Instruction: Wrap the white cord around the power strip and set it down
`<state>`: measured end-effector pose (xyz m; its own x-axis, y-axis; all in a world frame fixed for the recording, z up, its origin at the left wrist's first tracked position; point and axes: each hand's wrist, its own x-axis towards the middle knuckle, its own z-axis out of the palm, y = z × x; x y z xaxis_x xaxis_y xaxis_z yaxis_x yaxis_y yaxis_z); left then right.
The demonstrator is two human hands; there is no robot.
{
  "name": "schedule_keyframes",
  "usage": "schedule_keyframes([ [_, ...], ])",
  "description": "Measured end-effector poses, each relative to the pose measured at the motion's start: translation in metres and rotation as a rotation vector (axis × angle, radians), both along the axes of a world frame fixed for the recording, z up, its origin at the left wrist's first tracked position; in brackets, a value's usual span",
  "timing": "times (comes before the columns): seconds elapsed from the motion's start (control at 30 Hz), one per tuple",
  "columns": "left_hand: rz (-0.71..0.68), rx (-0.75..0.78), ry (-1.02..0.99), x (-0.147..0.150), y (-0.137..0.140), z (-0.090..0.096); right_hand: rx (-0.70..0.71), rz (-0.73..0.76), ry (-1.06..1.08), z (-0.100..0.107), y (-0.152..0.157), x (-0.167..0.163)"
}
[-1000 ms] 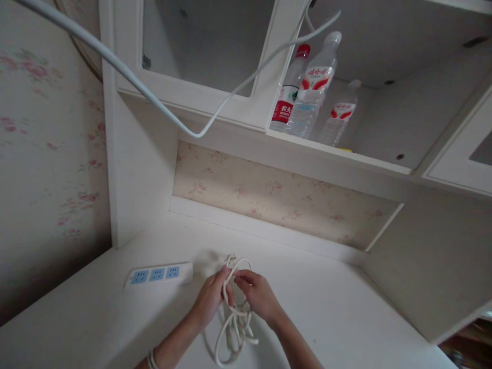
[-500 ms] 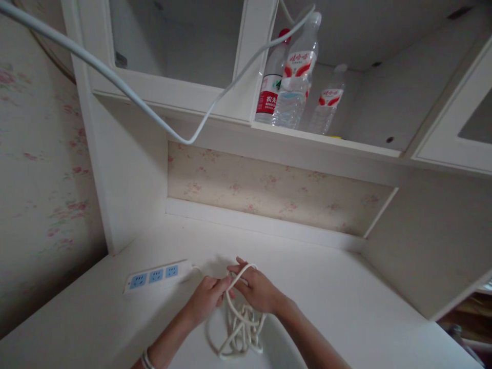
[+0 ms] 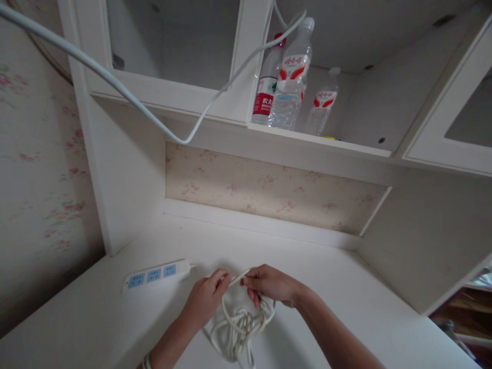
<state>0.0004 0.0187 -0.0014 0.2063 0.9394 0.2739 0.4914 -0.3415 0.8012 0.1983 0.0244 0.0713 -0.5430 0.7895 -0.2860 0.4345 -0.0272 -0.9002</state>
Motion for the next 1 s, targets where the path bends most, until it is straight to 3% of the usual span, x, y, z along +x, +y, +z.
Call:
schedule_keyframes([
  [0.17,0.053,0.171,0.276,0.002,-0.002,-0.006,-0.058,-0.026,-0.053,0.013,-0.004,0.019],
  [0.33,0.322,0.157,0.575,-0.02,0.009,-0.007,0.064,-0.062,-0.231,0.015,-0.014,0.074],
  [0.43,0.422,0.139,0.653,-0.029,0.016,-0.005,0.081,-0.143,-0.227,0.009,-0.027,0.117],
  [0.6,0.413,0.117,0.65,-0.014,0.022,-0.01,0.063,-0.262,-0.21,-0.003,-0.053,0.154],
  [0.7,0.409,0.092,0.596,-0.007,0.024,-0.018,0.031,-0.289,-0.075,-0.009,-0.069,0.148],
  [0.8,0.417,0.058,0.485,-0.008,0.028,-0.025,-0.011,-0.223,0.023,-0.014,-0.079,0.127],
  [1.0,0.285,-0.079,-0.025,-0.012,0.035,-0.023,0.062,0.02,-0.176,-0.021,-0.079,0.068],
])
